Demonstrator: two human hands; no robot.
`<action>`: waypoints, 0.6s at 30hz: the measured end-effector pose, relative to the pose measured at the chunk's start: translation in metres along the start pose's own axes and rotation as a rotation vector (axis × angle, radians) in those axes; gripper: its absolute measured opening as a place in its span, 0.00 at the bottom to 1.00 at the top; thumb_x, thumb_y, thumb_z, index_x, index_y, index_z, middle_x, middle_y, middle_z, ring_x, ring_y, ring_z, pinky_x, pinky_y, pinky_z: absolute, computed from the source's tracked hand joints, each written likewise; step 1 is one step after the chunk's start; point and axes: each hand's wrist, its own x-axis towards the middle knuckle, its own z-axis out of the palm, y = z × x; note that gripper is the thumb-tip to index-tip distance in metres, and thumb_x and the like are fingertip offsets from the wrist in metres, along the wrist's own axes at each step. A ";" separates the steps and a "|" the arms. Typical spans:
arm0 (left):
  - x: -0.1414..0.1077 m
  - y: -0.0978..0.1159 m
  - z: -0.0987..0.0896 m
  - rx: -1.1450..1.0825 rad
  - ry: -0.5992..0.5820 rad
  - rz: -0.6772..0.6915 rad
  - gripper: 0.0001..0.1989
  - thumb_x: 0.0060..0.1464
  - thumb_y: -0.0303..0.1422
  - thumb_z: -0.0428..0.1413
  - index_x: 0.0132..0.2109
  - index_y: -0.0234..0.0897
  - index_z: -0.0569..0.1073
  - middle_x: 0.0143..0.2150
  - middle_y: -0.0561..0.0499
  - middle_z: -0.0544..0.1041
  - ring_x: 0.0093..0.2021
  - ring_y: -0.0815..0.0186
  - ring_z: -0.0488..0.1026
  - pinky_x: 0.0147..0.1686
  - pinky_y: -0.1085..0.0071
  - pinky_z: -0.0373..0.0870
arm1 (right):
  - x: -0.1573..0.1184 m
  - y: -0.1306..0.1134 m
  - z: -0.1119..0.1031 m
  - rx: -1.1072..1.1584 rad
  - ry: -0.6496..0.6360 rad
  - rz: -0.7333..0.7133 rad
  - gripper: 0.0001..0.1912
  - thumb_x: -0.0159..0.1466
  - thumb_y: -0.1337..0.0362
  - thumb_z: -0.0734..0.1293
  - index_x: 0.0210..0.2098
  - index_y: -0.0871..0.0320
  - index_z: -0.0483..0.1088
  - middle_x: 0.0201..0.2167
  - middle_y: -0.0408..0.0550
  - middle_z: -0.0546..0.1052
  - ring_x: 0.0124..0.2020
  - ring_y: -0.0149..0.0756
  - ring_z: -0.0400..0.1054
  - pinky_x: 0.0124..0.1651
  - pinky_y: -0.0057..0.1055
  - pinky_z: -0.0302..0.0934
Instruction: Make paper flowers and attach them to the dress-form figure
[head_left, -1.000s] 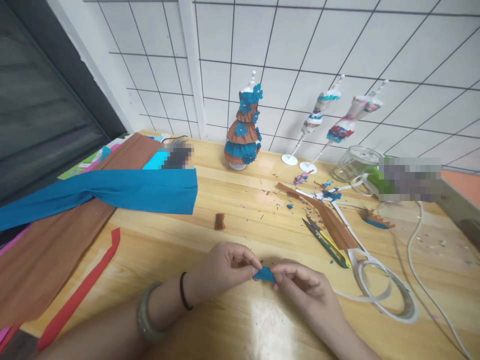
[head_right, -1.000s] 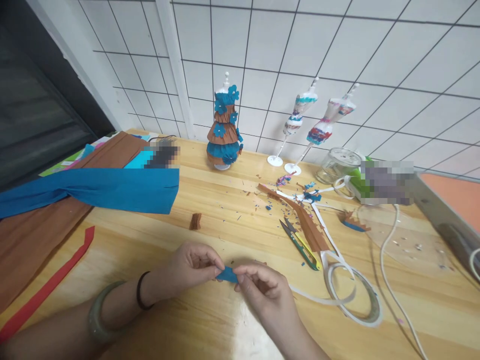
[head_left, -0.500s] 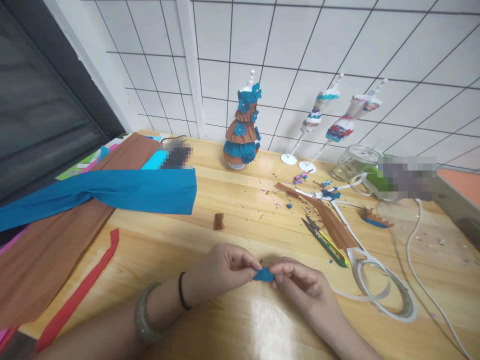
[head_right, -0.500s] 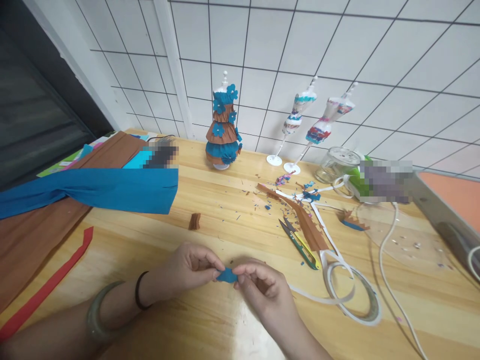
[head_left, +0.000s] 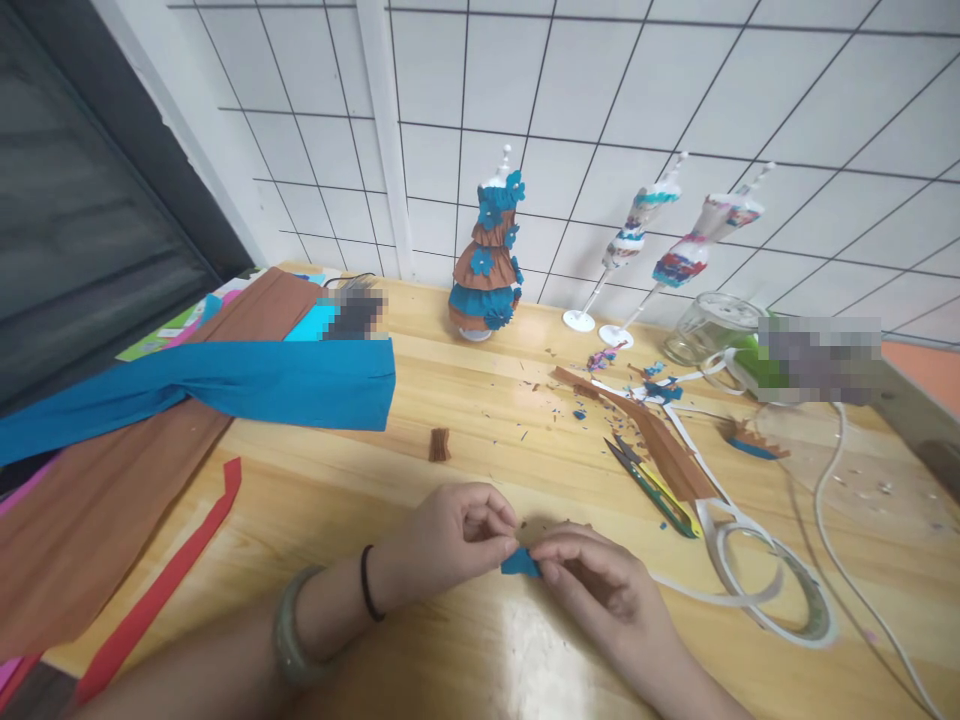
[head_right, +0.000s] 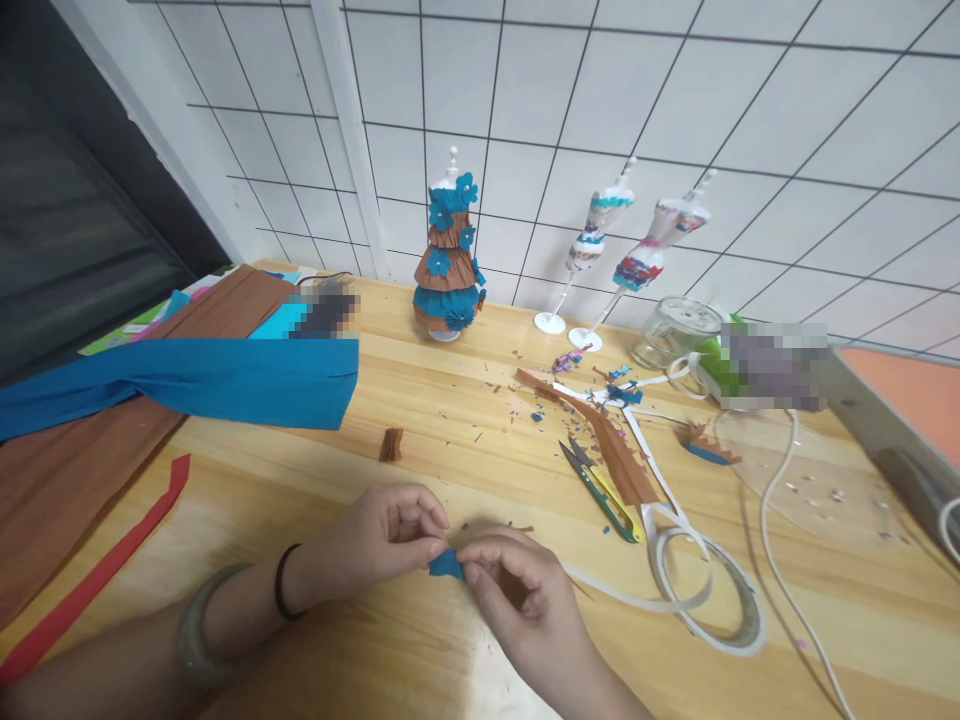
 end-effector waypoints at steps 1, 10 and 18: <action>0.000 0.000 0.000 0.000 -0.002 -0.003 0.07 0.43 0.27 0.58 0.33 0.32 0.69 0.24 0.54 0.72 0.24 0.73 0.68 0.27 0.76 0.63 | 0.000 0.000 0.000 -0.016 -0.004 -0.009 0.08 0.60 0.64 0.62 0.31 0.57 0.73 0.28 0.50 0.76 0.31 0.37 0.69 0.35 0.31 0.64; -0.001 -0.004 0.001 0.050 -0.015 0.009 0.07 0.45 0.26 0.56 0.35 0.33 0.70 0.29 0.51 0.75 0.29 0.71 0.71 0.30 0.76 0.65 | -0.002 0.012 0.010 -0.019 0.076 0.147 0.07 0.58 0.60 0.65 0.33 0.57 0.69 0.28 0.48 0.75 0.28 0.34 0.68 0.32 0.29 0.64; -0.003 -0.002 0.001 0.198 -0.011 0.053 0.10 0.46 0.29 0.56 0.38 0.32 0.72 0.34 0.47 0.75 0.33 0.69 0.71 0.33 0.74 0.68 | -0.002 0.014 0.008 -0.036 0.138 0.064 0.04 0.58 0.63 0.65 0.33 0.57 0.70 0.27 0.48 0.76 0.29 0.35 0.72 0.34 0.29 0.66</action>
